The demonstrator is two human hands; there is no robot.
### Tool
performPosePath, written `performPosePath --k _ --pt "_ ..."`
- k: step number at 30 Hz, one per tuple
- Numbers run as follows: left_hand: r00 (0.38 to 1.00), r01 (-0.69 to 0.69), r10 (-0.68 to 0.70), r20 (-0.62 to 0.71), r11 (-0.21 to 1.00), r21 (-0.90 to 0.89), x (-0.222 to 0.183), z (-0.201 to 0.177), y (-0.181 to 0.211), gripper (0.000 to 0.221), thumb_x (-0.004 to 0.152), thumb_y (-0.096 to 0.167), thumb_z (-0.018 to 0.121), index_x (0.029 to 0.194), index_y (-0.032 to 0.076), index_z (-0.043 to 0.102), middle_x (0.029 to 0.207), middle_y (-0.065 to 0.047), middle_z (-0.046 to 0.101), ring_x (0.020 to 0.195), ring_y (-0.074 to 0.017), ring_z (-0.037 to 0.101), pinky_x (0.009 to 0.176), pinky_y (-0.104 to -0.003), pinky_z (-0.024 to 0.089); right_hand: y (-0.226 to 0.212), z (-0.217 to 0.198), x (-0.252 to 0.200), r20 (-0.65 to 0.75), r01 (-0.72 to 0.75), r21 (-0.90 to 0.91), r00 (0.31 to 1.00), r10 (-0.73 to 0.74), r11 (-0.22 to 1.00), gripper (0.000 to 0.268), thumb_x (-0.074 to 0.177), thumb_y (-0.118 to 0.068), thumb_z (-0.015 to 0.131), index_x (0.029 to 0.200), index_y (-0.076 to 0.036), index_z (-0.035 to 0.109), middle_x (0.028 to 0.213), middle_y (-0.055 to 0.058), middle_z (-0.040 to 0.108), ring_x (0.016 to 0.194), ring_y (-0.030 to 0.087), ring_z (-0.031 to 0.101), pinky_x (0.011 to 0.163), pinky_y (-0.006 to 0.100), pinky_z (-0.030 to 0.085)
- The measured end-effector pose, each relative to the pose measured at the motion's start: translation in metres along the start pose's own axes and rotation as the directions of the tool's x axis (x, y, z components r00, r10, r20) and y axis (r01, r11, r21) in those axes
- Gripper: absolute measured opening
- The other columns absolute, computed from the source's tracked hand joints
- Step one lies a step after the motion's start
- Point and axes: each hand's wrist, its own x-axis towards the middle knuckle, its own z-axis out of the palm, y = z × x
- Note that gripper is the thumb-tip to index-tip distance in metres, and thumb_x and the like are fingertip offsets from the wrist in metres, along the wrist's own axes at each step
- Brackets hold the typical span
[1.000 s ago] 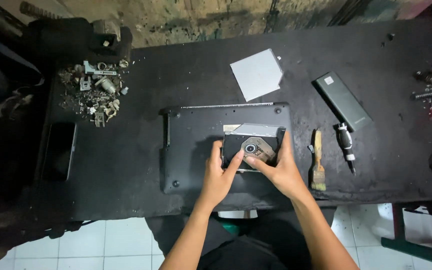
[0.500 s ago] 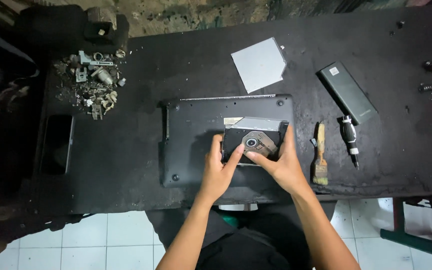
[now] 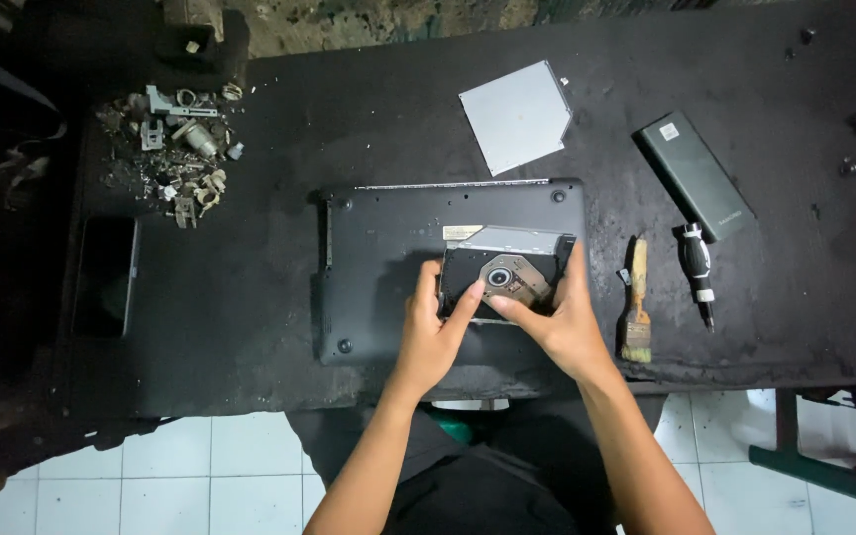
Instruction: Cleaning a laptop optical drive with a brush and then using a screwdriver to work on it.
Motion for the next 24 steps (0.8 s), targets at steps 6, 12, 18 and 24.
performPosePath --k 6,12,18,24 --pt "1.0 -0.001 0.001 0.004 1.0 0.0 0.0 0.0 -0.005 0.028 0.098 0.025 0.07 0.116 0.006 0.062 0.098 -0.017 0.079 0.093 -0.0155 0.071 0.081 -0.036 0.058 0.017 -0.008 0.001 0.012 0.037 0.024 0.999 -0.038 0.999 0.113 0.082 -0.01 0.082 0.163 -0.002 0.003 0.157 0.04 0.032 0.142 0.053 0.038 0.112 0.067 0.035" --pt "1.0 -0.009 0.009 0.003 1.0 -0.013 0.0 0.0 0.0 0.026 0.098 0.024 0.07 0.114 0.005 0.062 0.096 -0.017 0.079 0.091 -0.0158 0.071 0.081 -0.036 0.058 0.03 -0.013 0.006 0.012 0.026 0.063 1.0 -0.027 0.998 0.104 0.084 -0.007 0.079 0.164 -0.006 0.012 0.15 0.034 0.047 0.135 0.043 0.051 0.109 0.061 0.044" --pt "0.999 -0.036 0.036 -0.002 0.999 -0.011 -0.001 0.002 0.001 0.025 0.099 0.023 0.069 0.111 0.004 0.062 0.093 -0.018 0.079 0.09 -0.0156 0.071 0.079 -0.036 0.058 0.029 -0.01 0.007 -0.011 0.034 0.105 0.999 -0.033 0.994 0.096 0.091 -0.01 0.073 0.163 0.001 0.01 0.146 0.036 0.05 0.131 0.042 0.054 0.106 0.062 0.045" --pt "1.0 -0.022 0.022 0.01 1.0 0.012 0.0 0.002 0.0 0.03 0.099 0.027 0.069 0.117 0.005 0.062 0.102 -0.019 0.079 0.095 -0.0237 0.075 0.084 -0.039 0.058 0.042 -0.019 0.011 -0.017 0.054 0.066 0.998 -0.053 0.996 0.078 0.099 -0.011 0.064 0.163 -0.008 0.02 0.143 0.032 0.055 0.128 0.041 0.057 0.105 0.06 0.048"
